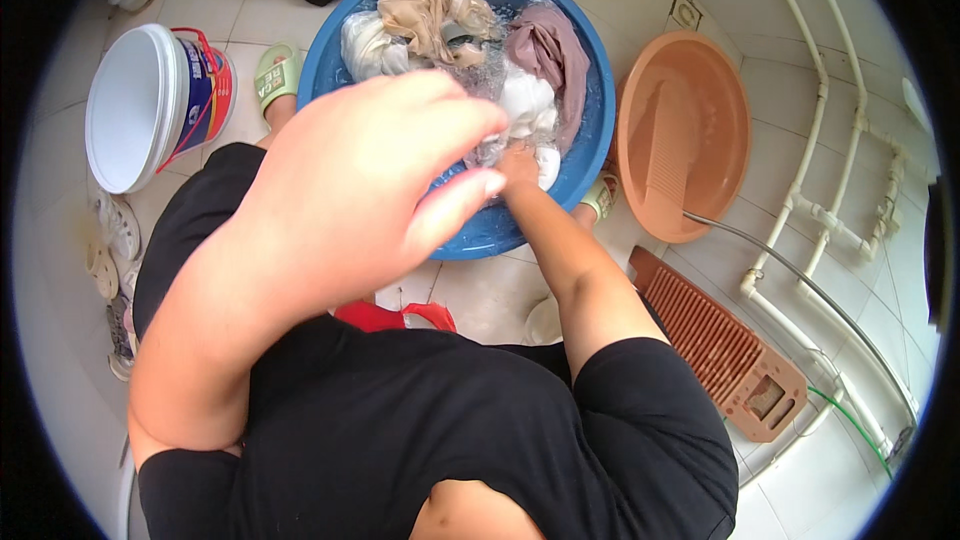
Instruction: The person hand-washes various garments in a blue basin filled with soapy water. They scrub, rinse, and wring out items including a white cloth, a pink garment, a dark brown item, and a striped shirt, transferring the wet clothes into a separate orange basin.
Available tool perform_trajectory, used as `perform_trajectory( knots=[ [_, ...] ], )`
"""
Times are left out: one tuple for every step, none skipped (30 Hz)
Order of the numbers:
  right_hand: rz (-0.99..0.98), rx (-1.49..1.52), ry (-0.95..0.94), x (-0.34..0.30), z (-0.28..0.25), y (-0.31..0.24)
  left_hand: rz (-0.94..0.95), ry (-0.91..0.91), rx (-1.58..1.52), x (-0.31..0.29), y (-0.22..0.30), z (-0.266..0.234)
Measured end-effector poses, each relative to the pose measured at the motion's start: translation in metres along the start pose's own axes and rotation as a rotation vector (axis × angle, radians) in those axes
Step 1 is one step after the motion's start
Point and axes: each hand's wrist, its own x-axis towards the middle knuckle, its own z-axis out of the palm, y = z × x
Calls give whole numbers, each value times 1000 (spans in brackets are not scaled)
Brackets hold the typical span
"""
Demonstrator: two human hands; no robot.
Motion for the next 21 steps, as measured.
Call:
perform_trajectory(
  knots=[
    [0, 13, -39, 19, 8, 14, 11, -7, 8, 2, 0, 0],
    [-355, -641, 276, 94, 91, 92, -13, -73, -3, 11, 1, 2],
    [-139, -298, -74, 73, 40, 46, -40, -79, 10, 8, -3, 4],
    [-122, -393, -105, 98, 58, 62, -41, -89, 16, 9, -3, 3],
    [-102, -486, -137, 121, 74, 80, -41, -100, 21, 12, -3, 4],
    [-427, -456, 208, 115, 64, 74, -52, -94, 8, 12, -6, 8],
    [-628, -401, 297, 105, 23, 41, -66, -95, 22, 10, -8, 9],
    [-829, -367, 385, 93, -19, 8, -76, -95, 31, 7, -9, 9],
    [-897, -323, 218, 98, -60, -24, -70, -99, 39, 7, -8, 10],
    [-936, -203, 244, 111, -60, -17, -52, -105, 52, 8, -6, 11],
    [-975, -87, 268, 126, -53, -1, -36, -107, 64, 9, -6, 11],
    [-921, 84, 268, 132, -38, 18, -20, -107, 75, 9, -6, 11],
    [-876, 263, 276, 138, -23, 36, -17, -113, 80, 9, -4, 10],
    [-732, 490, 260, 140, 0, 59, -12, -116, 85, 10, -2, 8],
    [-585, 711, 237, 133, 11, 73, -13, -116, 92, 9, 0, 7],
    [-384, 491, 363, 98, 7, 54, -23, -88, 92, 5, -2, 7],
    [-176, 270, 496, 60, 3, 33, -21, -63, 92, 3, -3, 6],
    [-182, 142, 572, 57, 26, 47, 3, -47, 93, 3, 1, 5],
    [-179, 10, 643, 56, 49, 65, 21, -52, 87, 5, 1, 8],
    [-154, 37, 499, 43, 50, 65, 29, -54, 85, 4, 0, 10],
    [-128, 63, 359, 28, 49, 64, 40, -53, 83, 2, 0, 10]
  ],
)
